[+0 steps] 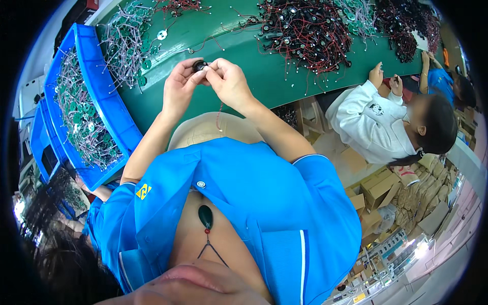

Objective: Attaching small plastic components to the leads of LED bulbs at a manual assembly station.

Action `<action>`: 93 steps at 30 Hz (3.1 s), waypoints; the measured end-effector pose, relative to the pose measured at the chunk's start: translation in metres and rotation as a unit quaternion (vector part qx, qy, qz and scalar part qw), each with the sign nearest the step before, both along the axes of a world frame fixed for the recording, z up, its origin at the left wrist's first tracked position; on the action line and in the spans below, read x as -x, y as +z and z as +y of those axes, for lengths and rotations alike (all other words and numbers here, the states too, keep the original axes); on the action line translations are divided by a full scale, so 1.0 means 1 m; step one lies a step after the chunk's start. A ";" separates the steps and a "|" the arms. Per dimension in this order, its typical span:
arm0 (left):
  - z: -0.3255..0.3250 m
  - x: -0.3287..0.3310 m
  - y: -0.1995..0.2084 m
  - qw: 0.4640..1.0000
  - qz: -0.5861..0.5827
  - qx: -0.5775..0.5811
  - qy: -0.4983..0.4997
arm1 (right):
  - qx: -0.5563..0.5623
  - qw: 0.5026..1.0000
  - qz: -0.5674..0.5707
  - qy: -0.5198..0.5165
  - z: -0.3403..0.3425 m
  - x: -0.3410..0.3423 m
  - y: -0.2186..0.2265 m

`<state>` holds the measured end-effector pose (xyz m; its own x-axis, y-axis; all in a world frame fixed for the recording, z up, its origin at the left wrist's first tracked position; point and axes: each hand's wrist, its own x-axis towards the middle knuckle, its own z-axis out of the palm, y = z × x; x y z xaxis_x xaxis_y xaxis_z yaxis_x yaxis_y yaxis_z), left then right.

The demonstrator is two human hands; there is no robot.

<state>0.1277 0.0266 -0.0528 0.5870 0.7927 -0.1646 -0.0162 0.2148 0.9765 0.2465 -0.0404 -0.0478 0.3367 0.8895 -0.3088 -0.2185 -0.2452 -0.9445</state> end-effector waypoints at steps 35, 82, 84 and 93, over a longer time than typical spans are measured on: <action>-0.017 -0.043 -0.042 0.974 -0.006 0.211 -0.081 | 0.071 0.939 -0.328 0.075 -0.038 -0.045 -0.031; 0.218 -0.173 -0.098 0.607 0.296 -0.728 -0.120 | 0.144 0.916 -0.336 0.166 0.036 -0.092 -0.120; 0.192 -0.149 -0.090 0.749 0.220 -0.617 -0.097 | 0.099 0.921 -0.346 0.151 0.034 -0.091 -0.116; 0.068 -0.042 -0.055 0.981 0.153 0.093 -0.071 | 0.117 0.947 -0.280 0.103 0.037 -0.067 -0.047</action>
